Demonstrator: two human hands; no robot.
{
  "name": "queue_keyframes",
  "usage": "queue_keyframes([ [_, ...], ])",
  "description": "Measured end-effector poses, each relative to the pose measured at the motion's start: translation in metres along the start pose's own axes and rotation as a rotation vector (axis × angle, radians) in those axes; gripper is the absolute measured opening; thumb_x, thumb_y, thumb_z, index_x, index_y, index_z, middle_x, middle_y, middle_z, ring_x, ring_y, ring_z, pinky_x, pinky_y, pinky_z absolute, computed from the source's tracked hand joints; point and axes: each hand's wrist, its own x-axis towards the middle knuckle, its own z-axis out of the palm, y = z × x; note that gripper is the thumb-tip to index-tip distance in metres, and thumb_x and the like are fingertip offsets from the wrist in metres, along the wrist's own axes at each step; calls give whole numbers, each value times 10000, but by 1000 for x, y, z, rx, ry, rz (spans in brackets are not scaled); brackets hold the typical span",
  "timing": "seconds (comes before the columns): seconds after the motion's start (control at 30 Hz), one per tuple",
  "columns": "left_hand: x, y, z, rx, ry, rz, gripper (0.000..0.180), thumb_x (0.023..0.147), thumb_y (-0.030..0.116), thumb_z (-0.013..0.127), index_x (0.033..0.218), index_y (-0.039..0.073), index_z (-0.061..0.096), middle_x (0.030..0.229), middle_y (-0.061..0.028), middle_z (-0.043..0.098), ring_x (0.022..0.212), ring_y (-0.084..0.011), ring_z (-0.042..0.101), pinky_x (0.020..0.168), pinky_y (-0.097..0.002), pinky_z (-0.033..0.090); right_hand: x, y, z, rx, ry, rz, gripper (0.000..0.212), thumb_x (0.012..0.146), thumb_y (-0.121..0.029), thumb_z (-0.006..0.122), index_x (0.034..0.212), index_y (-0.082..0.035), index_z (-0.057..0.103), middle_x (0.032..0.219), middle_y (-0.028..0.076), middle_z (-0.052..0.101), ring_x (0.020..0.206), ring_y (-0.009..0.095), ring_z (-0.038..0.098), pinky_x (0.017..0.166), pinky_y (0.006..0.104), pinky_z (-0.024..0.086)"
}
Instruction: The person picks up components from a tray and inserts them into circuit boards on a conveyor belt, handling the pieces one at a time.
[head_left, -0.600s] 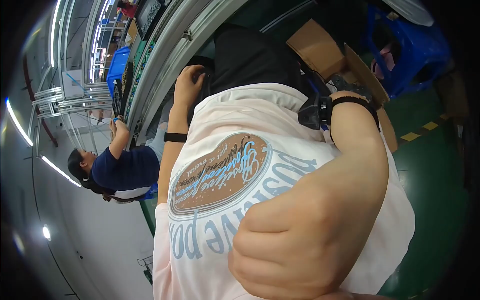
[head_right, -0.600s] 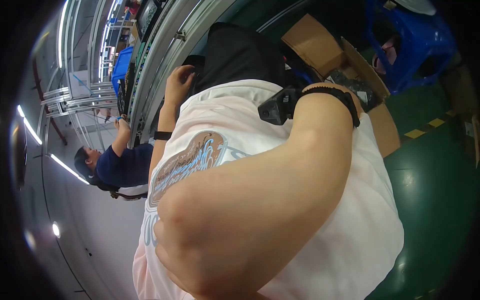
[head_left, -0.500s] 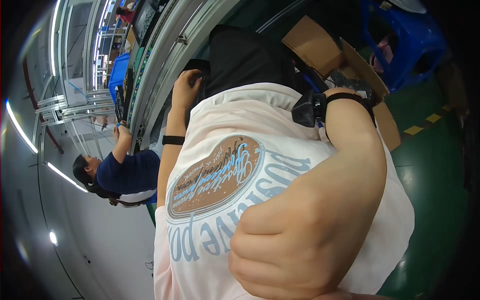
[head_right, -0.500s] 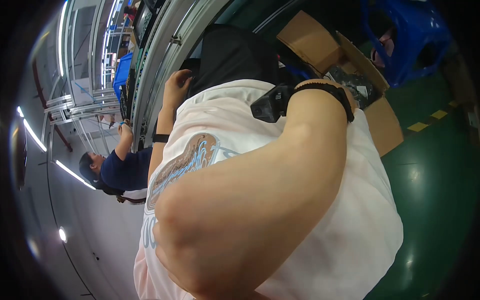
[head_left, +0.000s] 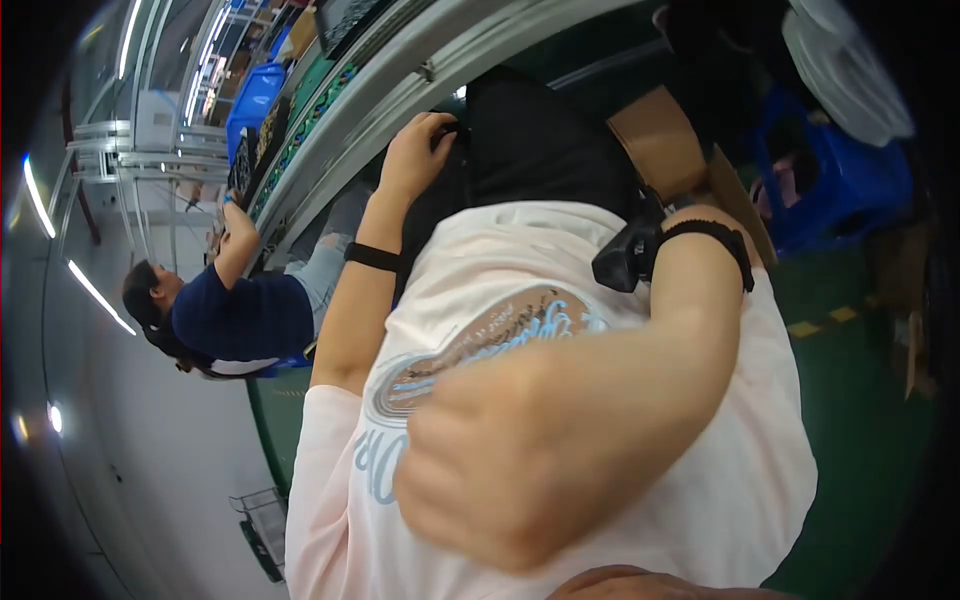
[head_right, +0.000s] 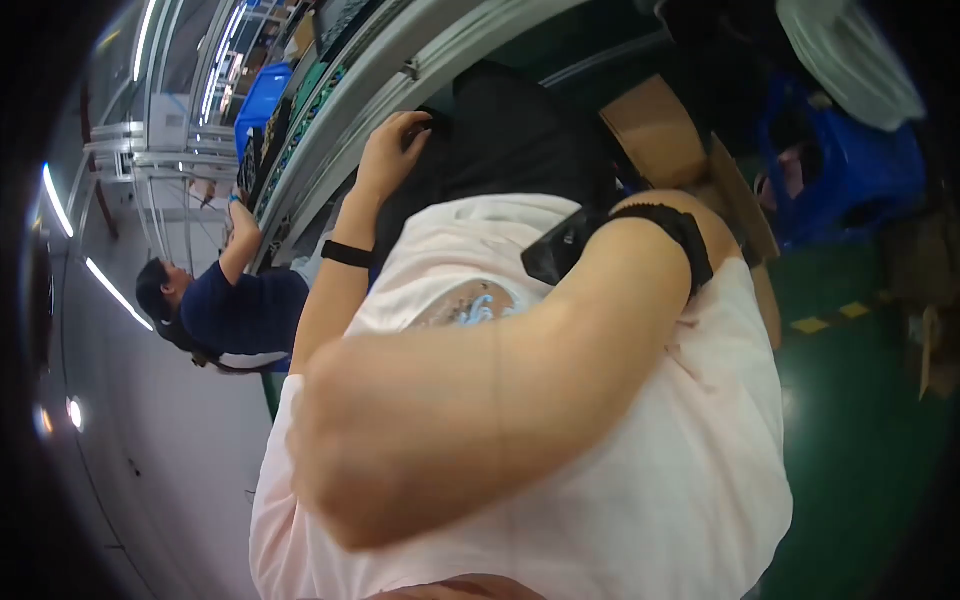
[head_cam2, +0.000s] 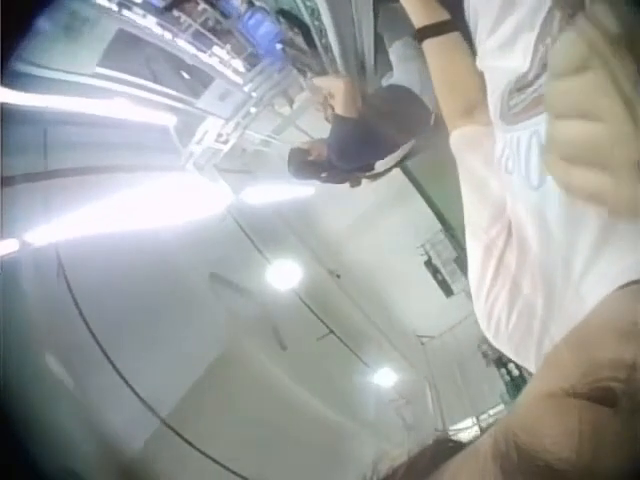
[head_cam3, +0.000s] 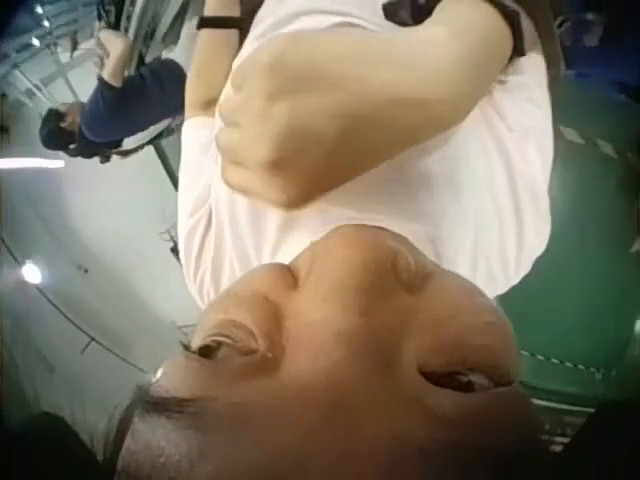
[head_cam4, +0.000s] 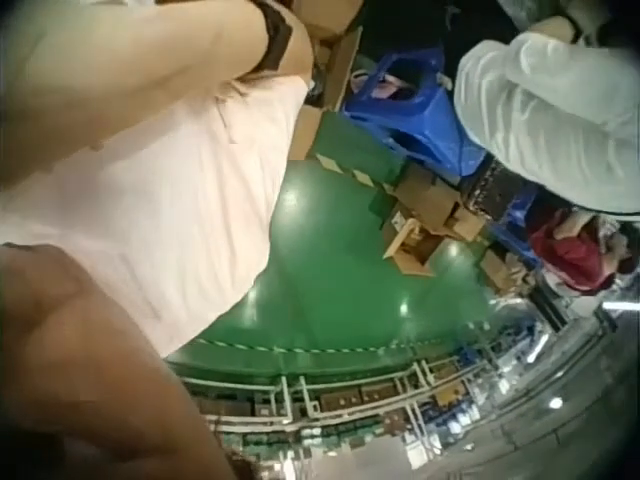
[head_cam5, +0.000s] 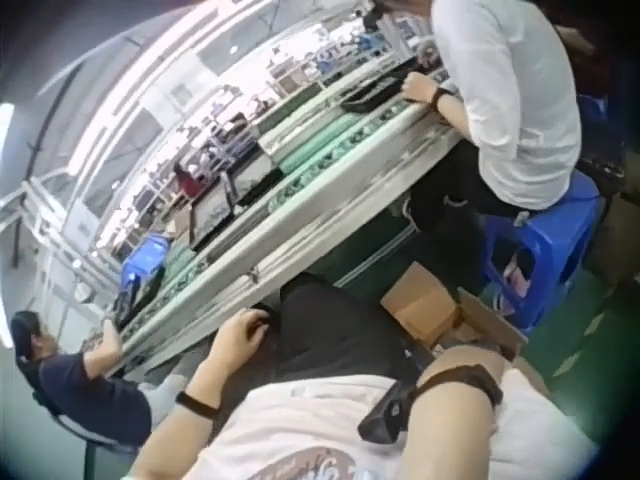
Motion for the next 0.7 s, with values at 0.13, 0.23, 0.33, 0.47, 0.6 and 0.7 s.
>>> queue_keyframes([
  [0.13, -5, -37, -20, -73, 212, -30, 252, 933, 164, 733, 1158, 51, 714, 1098, -135, 709, 997, -309, 710, 883, -394, 557, 18, 88, 28, -51, -129, 205, 136, 742, -135, 717, 841, -63, 658, 729, 41, 623, 673, 198, 673, 589, 309, 536],
  [0.23, -2, -74, -44, -35, 396, -46, 314, 930, 211, 746, 1197, 54, 698, 1150, -147, 693, 1057, -330, 684, 923, -411, 538, 17, 149, 37, -82, -232, 432, 109, 802, -124, 729, 875, -53, 688, 764, 68, 664, 699, 247, 684, 629, 338, 551],
  [0.33, 6, -115, -64, 97, 590, -42, 426, 908, 302, 772, 1256, 73, 679, 1251, -164, 664, 1151, -359, 641, 972, -449, 510, 14, 199, 46, -43, -347, 648, 92, 862, -129, 733, 894, -47, 709, 799, 77, 694, 723, 267, 692, 659, 346, 554],
  [0.47, 18, -171, -76, 131, 598, -195, 583, 890, 384, 786, 1361, 87, 613, 1374, -211, 595, 1253, -416, 567, 1080, -496, 443, 22, 255, 43, 26, -415, 764, 87, 883, -131, 743, 900, -49, 721, 819, 88, 708, 747, 283, 700, 659, 364, 553],
  [0.6, 39, -201, -71, 107, 439, -182, 711, 857, 453, 799, 1415, 80, 564, 1430, -240, 551, 1281, -438, 544, 1135, -520, 403, 35, 307, 28, 71, -451, 922, 90, 878, -112, 746, 944, -53, 736, 838, 92, 717, 761, 295, 702, 663, 373, 555],
  [0.7, 42, -203, -67, 5, 300, -175, 764, 819, 457, 822, 1425, 74, 557, 1442, -236, 543, 1274, -456, 543, 1139, -521, 412, 46, 343, 26, 91, -462, 968, 78, 878, -91, 742, 948, -58, 742, 838, 100, 714, 754, 299, 703, 667, 369, 558],
])
